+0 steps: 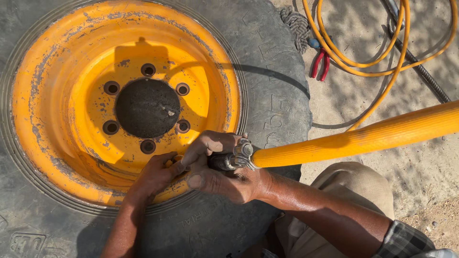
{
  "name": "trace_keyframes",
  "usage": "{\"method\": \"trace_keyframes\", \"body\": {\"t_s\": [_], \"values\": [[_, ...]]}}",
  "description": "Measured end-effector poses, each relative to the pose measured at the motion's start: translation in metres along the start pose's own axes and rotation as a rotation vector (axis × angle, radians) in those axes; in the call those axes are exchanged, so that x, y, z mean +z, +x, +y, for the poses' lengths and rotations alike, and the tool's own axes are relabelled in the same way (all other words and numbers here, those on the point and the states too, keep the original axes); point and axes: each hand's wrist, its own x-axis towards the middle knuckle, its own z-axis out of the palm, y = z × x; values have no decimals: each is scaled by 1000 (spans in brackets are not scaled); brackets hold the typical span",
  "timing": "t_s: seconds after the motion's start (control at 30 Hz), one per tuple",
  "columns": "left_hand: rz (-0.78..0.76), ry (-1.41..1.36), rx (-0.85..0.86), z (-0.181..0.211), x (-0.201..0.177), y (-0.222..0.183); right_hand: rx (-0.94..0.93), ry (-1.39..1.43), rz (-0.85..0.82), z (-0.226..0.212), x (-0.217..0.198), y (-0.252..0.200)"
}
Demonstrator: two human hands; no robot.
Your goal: The person uses a pressure gauge and a tire iron to check and manage the air pressure of a tire on a yellow wheel rim.
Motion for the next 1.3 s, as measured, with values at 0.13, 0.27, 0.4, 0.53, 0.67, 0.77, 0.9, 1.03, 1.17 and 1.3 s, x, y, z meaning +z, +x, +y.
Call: {"method": "trace_keyframes", "body": {"t_s": [0.13,0.27,0.4,0.53,0.67,0.77,0.9,1.03,1.17,1.3], "values": [[-12,-47,-22,4,0,1,-76,353,100,-12,3,4],[21,55,7,1,-1,0,31,169,-36,-7,-6,5],[28,136,-43,-4,-2,-1,10,105,-5,4,-6,2],[56,50,12,-3,-1,0,19,129,53,3,-3,2],[39,96,-5,-7,-3,1,-33,163,-5,-1,5,9],[17,51,-16,-7,0,2,-75,107,-36,-6,9,10],[-4,8,-71,-6,0,1,-46,120,40,-4,7,13],[1,14,-67,-4,-1,2,-48,291,56,2,-1,13],[-10,-2,-62,-3,-1,1,-80,290,25,5,-5,14],[35,77,-99,0,-1,1,-75,308,6,5,-8,17]]}}
